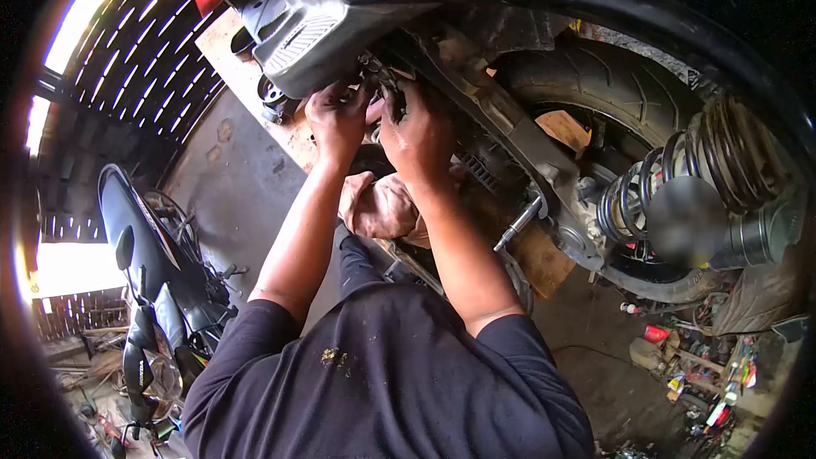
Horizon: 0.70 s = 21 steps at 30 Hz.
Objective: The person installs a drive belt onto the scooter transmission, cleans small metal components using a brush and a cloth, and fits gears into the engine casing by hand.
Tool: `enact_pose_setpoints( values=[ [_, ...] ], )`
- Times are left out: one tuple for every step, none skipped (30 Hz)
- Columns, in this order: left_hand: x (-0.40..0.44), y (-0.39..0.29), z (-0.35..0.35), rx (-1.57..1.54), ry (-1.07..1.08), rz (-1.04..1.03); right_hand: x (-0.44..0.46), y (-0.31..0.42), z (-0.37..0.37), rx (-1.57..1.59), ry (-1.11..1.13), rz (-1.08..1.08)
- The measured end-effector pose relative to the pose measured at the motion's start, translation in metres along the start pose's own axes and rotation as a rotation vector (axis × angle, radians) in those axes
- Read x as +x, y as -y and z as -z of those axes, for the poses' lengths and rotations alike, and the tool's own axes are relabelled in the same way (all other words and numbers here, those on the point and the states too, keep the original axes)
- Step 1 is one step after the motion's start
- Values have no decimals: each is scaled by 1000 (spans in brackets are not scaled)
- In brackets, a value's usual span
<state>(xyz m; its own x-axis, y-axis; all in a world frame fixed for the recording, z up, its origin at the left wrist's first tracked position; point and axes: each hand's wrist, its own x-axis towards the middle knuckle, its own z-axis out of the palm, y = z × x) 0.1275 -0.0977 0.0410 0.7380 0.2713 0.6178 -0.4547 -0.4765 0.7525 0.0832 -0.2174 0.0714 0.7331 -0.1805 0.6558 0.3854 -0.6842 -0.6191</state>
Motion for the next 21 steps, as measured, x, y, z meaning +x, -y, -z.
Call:
enact_pose_setpoints(
  values=[
    [1,1,0,-1,7,-8,0,0,-1,37,22,-38],
    [-1,1,0,4,24,23,-1,-2,-2,37,12,-42],
    [-1,-3,1,7,41,55,-3,-4,-3,41,23,-66],
    [-2,-6,2,4,48,49,-4,-7,-3,45,34,-89],
    [-2,-10,3,50,45,35,-5,-8,-5,35,14,-85],
    [-2,-12,4,97,42,21,-4,-8,-5,32,7,-90],
    [-3,-10,3,103,57,66,-3,-7,-4,41,6,-86],
    [-3,-11,3,102,65,61,-3,-7,-3,50,6,-84],
    [-3,-14,4,94,71,72,-3,-8,-4,49,-2,-89],
    [-3,-16,4,87,75,83,-3,-9,-5,52,-5,-82],
    [-2,-17,3,86,81,78,-3,-10,-5,55,-8,-75],
    [-2,-18,3,73,85,89,-3,-10,-5,55,-14,-79],
    [-2,-19,3,59,89,101,-3,-10,-5,59,-7,-87],
    [-3,-21,2,58,94,96,-2,-10,-5,64,0,-95],
    [-3,-22,2,28,91,133,-2,-9,-3,64,-6,-99],
    [-4,-23,1,-2,87,170,-2,-8,-1,56,34,-133],
    [-4,-20,-1,-3,90,166,-2,-7,1,48,73,-167],
    [-4,-17,-3,-48,43,128,-3,-8,2,49,68,-167],
    [-5,-14,-5,-93,-5,91,-5,-9,2,70,70,-170],
    [-6,-12,-5,-93,-2,88,-7,-11,2,91,72,-173],
    [-7,-14,-5,-116,26,146,-8,-13,0,91,68,-175]
  ],
)
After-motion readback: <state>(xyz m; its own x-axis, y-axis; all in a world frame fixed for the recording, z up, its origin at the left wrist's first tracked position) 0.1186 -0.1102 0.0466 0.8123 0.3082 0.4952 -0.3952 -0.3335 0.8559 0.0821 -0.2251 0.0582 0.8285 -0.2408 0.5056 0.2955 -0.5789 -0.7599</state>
